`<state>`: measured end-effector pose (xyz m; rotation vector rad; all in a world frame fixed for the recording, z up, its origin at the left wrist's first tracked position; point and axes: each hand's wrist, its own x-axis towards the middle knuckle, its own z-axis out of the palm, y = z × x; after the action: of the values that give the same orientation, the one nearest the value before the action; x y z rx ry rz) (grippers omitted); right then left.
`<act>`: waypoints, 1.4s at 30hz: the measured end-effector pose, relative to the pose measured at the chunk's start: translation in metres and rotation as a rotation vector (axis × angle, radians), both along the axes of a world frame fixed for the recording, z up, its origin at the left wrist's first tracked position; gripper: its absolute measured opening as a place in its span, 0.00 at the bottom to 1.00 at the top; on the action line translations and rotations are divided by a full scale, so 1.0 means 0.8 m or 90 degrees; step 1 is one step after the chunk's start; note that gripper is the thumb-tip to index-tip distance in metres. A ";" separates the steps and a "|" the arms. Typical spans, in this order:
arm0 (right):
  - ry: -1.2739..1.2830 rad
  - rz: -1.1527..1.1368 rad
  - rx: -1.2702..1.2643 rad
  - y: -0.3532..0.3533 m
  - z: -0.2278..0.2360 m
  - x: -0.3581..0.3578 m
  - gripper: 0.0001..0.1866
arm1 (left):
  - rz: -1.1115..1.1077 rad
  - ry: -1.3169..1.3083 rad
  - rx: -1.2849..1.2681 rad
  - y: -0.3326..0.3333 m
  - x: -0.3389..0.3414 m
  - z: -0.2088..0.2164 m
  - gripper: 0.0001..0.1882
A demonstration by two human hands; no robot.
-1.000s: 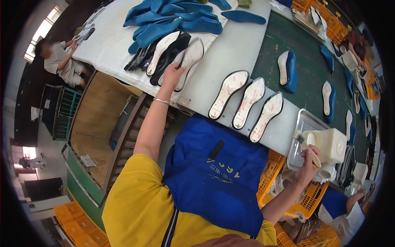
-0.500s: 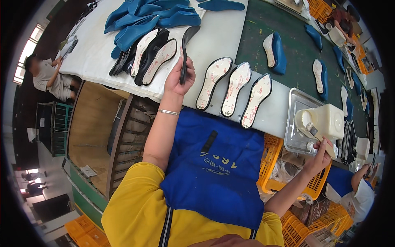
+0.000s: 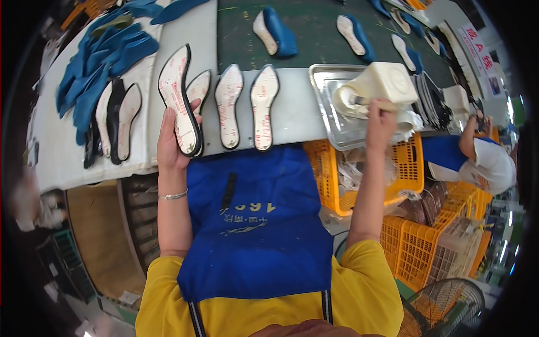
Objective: Applying glue to the inner soles of shoes using a brush in a manufacturing setting.
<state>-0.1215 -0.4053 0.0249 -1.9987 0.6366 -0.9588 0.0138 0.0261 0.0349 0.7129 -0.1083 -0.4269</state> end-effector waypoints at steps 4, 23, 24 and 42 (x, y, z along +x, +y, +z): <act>0.068 -0.069 -0.132 0.006 -0.015 0.024 0.10 | -0.039 0.048 0.098 -0.039 -0.021 0.001 0.21; -0.145 0.120 0.249 0.080 0.053 -0.016 0.11 | -0.263 0.015 0.117 -0.111 -0.073 -0.017 0.22; -0.154 0.167 0.233 0.101 0.070 -0.013 0.10 | -0.275 0.004 0.130 -0.111 -0.075 -0.017 0.22; -0.062 0.276 -0.072 0.110 0.104 0.096 0.08 | -0.327 -0.073 0.203 -0.081 -0.085 0.003 0.21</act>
<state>-0.0451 -0.3171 0.1085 -2.0577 0.0856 -0.8306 -0.0539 -0.0387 0.0375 1.0260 -0.3406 -0.9075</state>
